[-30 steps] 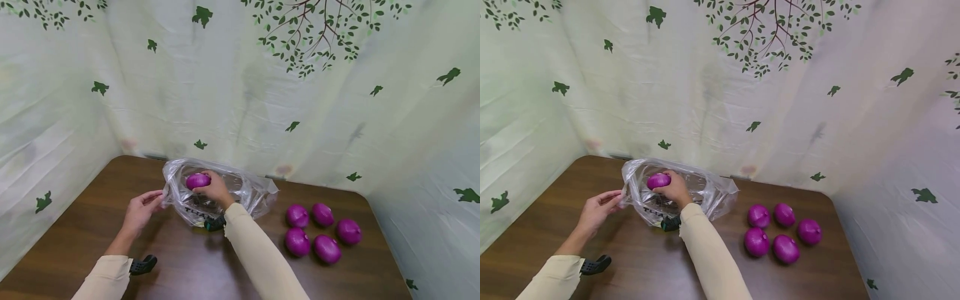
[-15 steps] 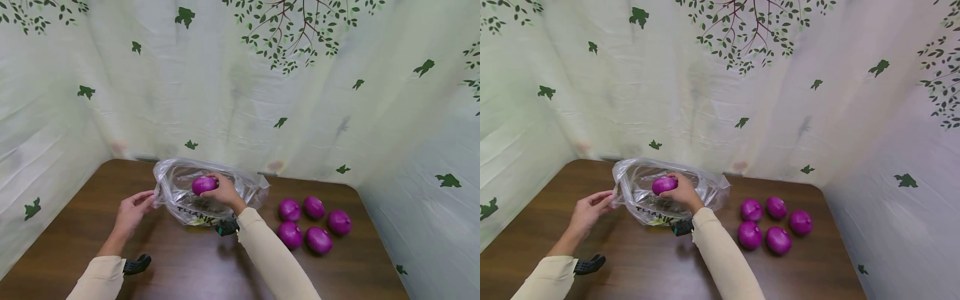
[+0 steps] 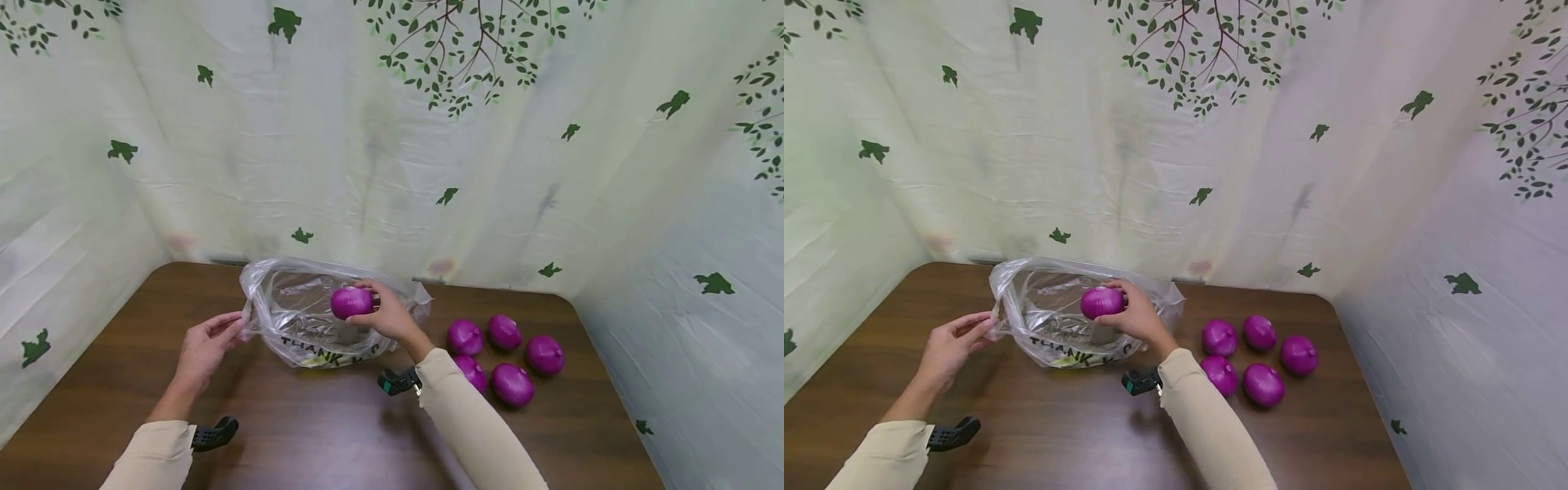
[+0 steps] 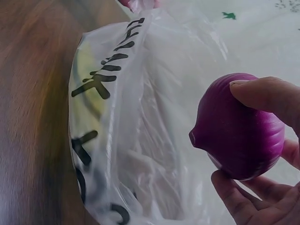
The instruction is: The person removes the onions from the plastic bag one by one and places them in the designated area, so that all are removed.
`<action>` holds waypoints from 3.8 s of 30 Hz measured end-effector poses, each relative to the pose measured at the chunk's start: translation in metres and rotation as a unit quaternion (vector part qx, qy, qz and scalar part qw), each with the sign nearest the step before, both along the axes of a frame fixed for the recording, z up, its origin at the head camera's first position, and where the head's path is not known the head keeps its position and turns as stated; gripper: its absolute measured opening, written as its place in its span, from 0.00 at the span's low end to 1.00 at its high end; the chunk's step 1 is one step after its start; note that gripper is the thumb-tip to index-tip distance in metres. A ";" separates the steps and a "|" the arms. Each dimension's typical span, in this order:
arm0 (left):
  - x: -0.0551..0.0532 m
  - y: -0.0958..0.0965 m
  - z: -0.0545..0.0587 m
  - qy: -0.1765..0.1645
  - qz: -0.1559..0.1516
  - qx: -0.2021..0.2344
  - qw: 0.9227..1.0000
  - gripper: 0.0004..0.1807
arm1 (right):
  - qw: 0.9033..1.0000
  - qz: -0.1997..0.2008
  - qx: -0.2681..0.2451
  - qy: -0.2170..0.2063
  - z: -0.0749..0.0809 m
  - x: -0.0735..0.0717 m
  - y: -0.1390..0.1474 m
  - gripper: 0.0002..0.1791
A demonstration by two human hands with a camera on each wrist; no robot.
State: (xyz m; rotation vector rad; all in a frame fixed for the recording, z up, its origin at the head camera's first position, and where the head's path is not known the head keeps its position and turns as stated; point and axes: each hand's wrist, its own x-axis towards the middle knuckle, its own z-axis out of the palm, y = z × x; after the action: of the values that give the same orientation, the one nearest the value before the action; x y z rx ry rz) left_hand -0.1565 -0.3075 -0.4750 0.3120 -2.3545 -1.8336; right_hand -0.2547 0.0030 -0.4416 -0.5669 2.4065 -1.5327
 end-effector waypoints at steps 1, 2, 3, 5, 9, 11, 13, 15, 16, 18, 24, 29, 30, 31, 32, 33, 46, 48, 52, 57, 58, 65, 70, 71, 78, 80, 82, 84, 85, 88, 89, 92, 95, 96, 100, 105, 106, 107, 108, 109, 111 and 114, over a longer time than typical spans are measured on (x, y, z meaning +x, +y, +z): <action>0.000 0.000 0.000 0.001 0.001 -0.001 1.000 0.31 | 1.000 0.002 -0.003 0.000 0.001 0.001 0.003 0.35; 0.000 -0.001 0.000 0.003 0.002 0.000 1.000 0.31 | 1.000 0.003 -0.002 0.004 0.003 0.003 0.006 0.35; 0.000 -0.001 0.000 0.004 0.002 -0.001 1.000 0.31 | 1.000 0.004 -0.006 0.006 0.004 0.004 0.010 0.35; 0.000 -0.001 0.000 0.004 0.000 -0.001 1.000 0.31 | 1.000 0.004 -0.013 0.009 0.005 0.006 0.017 0.36; 0.000 0.001 0.000 -0.004 0.002 -0.008 1.000 0.32 | 1.000 0.005 -0.026 0.015 0.006 0.010 0.029 0.37; 0.001 0.002 0.000 -0.012 0.005 -0.013 1.000 0.32 | 1.000 0.002 -0.030 0.011 0.005 0.012 0.035 0.37; 0.001 0.003 -0.001 -0.020 0.007 -0.021 1.000 0.32 | 0.999 -0.001 -0.033 0.010 0.004 0.014 0.041 0.36; 0.002 0.004 -0.001 -0.025 0.007 -0.024 0.999 0.32 | 0.999 -0.005 -0.039 0.009 0.004 0.016 0.046 0.36; 0.002 0.004 -0.001 -0.025 0.007 -0.025 0.999 0.32 | 0.999 -0.004 -0.045 0.010 0.004 0.016 0.049 0.36; 0.002 0.005 -0.001 -0.022 0.007 -0.021 1.000 0.32 | 0.998 -0.001 -0.054 0.014 0.004 0.017 0.054 0.35; 0.006 0.005 -0.001 -0.008 0.010 -0.005 1.000 0.32 | 0.998 0.006 -0.059 0.022 0.006 0.019 0.070 0.36; 0.004 0.007 0.002 -0.002 0.003 -0.016 1.000 0.30 | 0.997 0.020 -0.059 0.033 0.024 0.031 0.084 0.37; 0.003 0.007 0.002 -0.003 0.002 -0.018 1.000 0.30 | 0.997 0.022 -0.058 0.035 0.028 0.034 0.087 0.37; 0.003 0.008 0.002 -0.002 0.000 -0.016 1.000 0.30 | 0.997 0.023 -0.057 0.037 0.033 0.037 0.089 0.37; 0.003 0.008 0.002 -0.003 0.000 -0.018 1.000 0.30 | 0.997 0.022 -0.058 0.040 0.034 0.039 0.092 0.37; 0.003 0.008 0.003 -0.005 -0.001 -0.018 1.000 0.30 | 0.997 0.020 -0.060 0.042 0.033 0.039 0.095 0.37; 0.000 0.005 0.001 -0.006 -0.003 -0.024 1.000 0.31 | 0.994 -0.006 -0.088 0.059 0.014 0.034 0.134 0.36; 0.000 0.005 0.001 -0.008 -0.001 -0.023 1.000 0.31 | 0.994 -0.010 -0.088 0.057 0.015 0.036 0.139 0.36; 0.001 0.006 0.000 -0.010 -0.001 -0.025 1.000 0.31 | 0.995 -0.022 -0.084 0.044 0.017 0.038 0.149 0.37; 0.001 0.007 0.000 -0.017 -0.004 -0.036 0.999 0.31 | 0.996 -0.035 -0.083 0.028 0.016 0.041 0.164 0.37; 0.001 0.007 0.000 -0.020 -0.004 -0.039 0.999 0.31 | 0.995 -0.033 -0.088 0.025 0.015 0.041 0.168 0.37; 0.002 0.007 0.000 -0.025 -0.005 -0.046 0.999 0.31 | 0.991 -0.019 -0.126 0.034 0.013 0.046 0.188 0.36; 0.003 0.007 0.000 -0.016 0.003 -0.043 0.999 0.31 | 0.990 -0.016 -0.127 0.054 0.010 0.049 0.202 0.36; 0.003 0.007 0.000 -0.014 0.005 -0.043 0.999 0.31 | 0.990 -0.018 -0.125 0.058 0.009 0.049 0.204 0.36; 0.004 0.006 -0.001 -0.014 0.007 -0.055 0.998 0.32 | 0.992 -0.036 -0.108 0.062 0.005 0.053 0.220 0.36; 0.004 0.007 -0.001 -0.017 0.004 -0.056 0.998 0.32 | 0.992 -0.042 -0.100 0.060 0.005 0.054 0.225 0.37; 0.003 0.007 -0.001 -0.020 0.002 -0.055 0.998 0.32 | 0.992 -0.049 -0.094 0.062 0.005 0.056 0.229 0.37; 0.003 0.008 -0.002 -0.024 0.001 -0.056 0.998 0.32 | 0.992 -0.054 -0.090 0.067 0.003 0.058 0.235 0.37; 0.003 0.008 -0.002 -0.026 0.001 -0.057 0.998 0.32 | 0.992 -0.058 -0.089 0.070 0.002 0.059 0.237 0.37; 0.003 0.008 -0.003 -0.030 0.002 -0.059 0.998 0.32 | 0.991 -0.073 -0.086 0.076 -0.001 0.061 0.246 0.37; 0.003 0.008 -0.003 -0.031 0.002 -0.058 0.998 0.32 | 0.990 -0.076 -0.087 0.077 -0.002 0.062 0.249 0.37; 0.004 0.008 -0.004 -0.029 0.003 -0.051 0.998 0.32 | 0.989 -0.087 -0.090 0.082 -0.004 0.064 0.256 0.37; 0.004 0.007 -0.004 -0.025 0.005 -0.045 0.999 0.32 | 0.987 -0.096 -0.092 0.086 -0.007 0.067 0.262 0.36; 0.005 0.007 -0.004 -0.024 0.005 -0.045 0.999 0.31 | 0.987 -0.099 -0.092 0.085 -0.008 0.068 0.264 0.36; 0.004 0.007 -0.004 -0.027 0.006 -0.047 0.999 0.32 | 0.987 -0.113 -0.088 0.074 -0.010 0.070 0.272 0.37; 0.003 0.007 -0.004 -0.030 0.007 -0.051 0.998 0.32 | 0.987 -0.122 -0.087 0.061 -0.011 0.072 0.279 0.37; 0.003 0.007 -0.004 -0.030 0.007 -0.051 0.998 0.32 | 0.987 -0.124 -0.087 0.061 -0.012 0.073 0.280 0.37; 0.003 0.007 -0.004 -0.030 0.007 -0.051 0.998 0.32 | 0.986 -0.127 -0.091 0.060 -0.012 0.074 0.281 0.36; 0.003 0.007 -0.004 -0.031 0.007 -0.052 0.998 0.32 | 0.985 -0.128 -0.095 0.059 -0.012 0.074 0.282 0.36; 0.003 0.007 -0.005 -0.031 0.007 -0.052 0.998 0.32 | 0.985 -0.130 -0.097 0.060 -0.013 0.075 0.283 0.36; 0.002 0.007 -0.005 -0.029 0.008 -0.050 0.998 0.32 | 0.984 -0.129 -0.107 0.062 -0.014 0.077 0.285 0.36; 0.002 0.007 -0.005 -0.028 0.009 -0.045 0.999 0.32 | 0.983 -0.131 -0.115 0.065 -0.015 0.080 0.288 0.36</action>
State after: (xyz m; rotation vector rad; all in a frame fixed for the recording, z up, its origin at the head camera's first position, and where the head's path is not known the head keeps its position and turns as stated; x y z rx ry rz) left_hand -0.1543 -0.3010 -0.4805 0.3767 -2.4542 -1.7264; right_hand -0.1750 0.2907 -0.4568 -0.4174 2.4997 -1.9568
